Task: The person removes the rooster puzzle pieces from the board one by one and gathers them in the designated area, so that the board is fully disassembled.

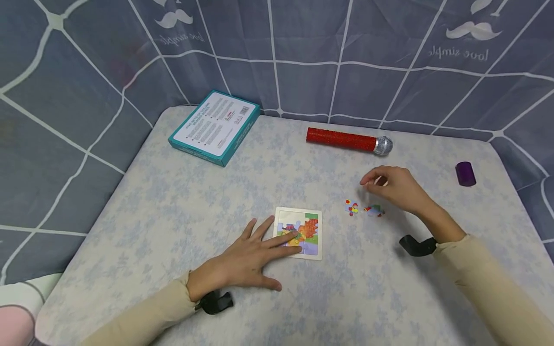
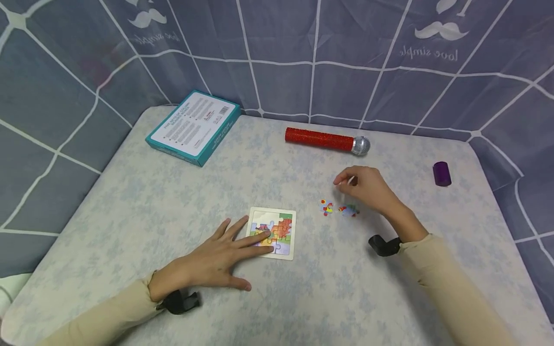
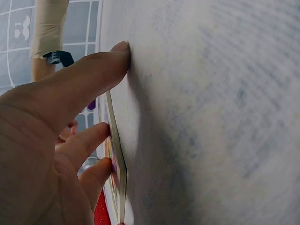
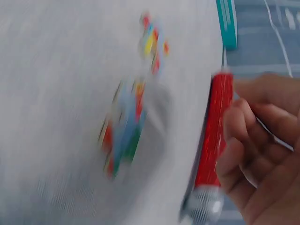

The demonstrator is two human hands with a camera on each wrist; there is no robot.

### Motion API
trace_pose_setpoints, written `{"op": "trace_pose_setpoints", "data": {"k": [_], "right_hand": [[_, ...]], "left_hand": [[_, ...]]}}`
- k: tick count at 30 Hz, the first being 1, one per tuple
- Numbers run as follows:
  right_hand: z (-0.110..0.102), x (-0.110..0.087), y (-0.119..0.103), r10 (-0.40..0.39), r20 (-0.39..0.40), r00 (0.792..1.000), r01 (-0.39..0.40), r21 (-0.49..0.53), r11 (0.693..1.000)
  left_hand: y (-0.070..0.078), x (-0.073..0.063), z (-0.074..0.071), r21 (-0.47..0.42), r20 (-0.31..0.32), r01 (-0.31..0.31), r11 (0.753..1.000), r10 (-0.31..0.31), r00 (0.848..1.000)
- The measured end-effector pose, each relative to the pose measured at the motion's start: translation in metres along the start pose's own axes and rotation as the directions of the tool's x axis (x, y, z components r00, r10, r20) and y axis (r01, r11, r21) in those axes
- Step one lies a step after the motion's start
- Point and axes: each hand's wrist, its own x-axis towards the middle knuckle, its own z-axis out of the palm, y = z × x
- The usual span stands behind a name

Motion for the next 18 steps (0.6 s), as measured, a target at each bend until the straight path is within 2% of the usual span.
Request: {"op": "trace_pose_setpoints", "data": {"k": [2, 4, 8, 10, 12, 15, 18], "right_hand": [[0.006, 0.005, -0.014, -0.06, 0.072, 0.996, 0.057, 0.036, 0.998], [0.017, 0.01, -0.026, -0.125, 0.172, 0.977, 0.113, 0.077, 0.991], [0.043, 0.018, -0.043, -0.233, 0.348, 0.908, 0.188, 0.157, 0.97], [0.054, 0.022, -0.049, -0.27, 0.398, 0.876, 0.216, 0.177, 0.96], [0.06, 0.024, -0.054, -0.291, 0.425, 0.857, 0.239, 0.172, 0.956], [0.066, 0.027, -0.061, -0.301, 0.427, 0.853, 0.278, 0.116, 0.954], [0.067, 0.029, -0.066, -0.278, 0.421, 0.863, 0.298, 0.02, 0.954]], "left_hand": [[0.0, 0.001, -0.001, -0.004, 0.003, 0.003, 1.0, -0.003, 1.0], [-0.001, 0.002, -0.001, -0.007, 0.005, 0.005, 1.0, -0.005, 1.0], [0.0, 0.001, -0.001, -0.006, 0.007, 0.006, 1.0, -0.006, 1.0], [0.0, 0.001, -0.001, -0.005, 0.006, 0.004, 1.0, -0.004, 1.0], [0.0, 0.0, 0.0, -0.004, 0.008, 0.002, 1.0, -0.002, 1.0], [0.0, 0.0, 0.0, 0.002, 0.008, -0.002, 1.0, 0.001, 1.0], [-0.001, 0.001, -0.001, 0.008, 0.009, -0.002, 1.0, 0.002, 1.0]]}}
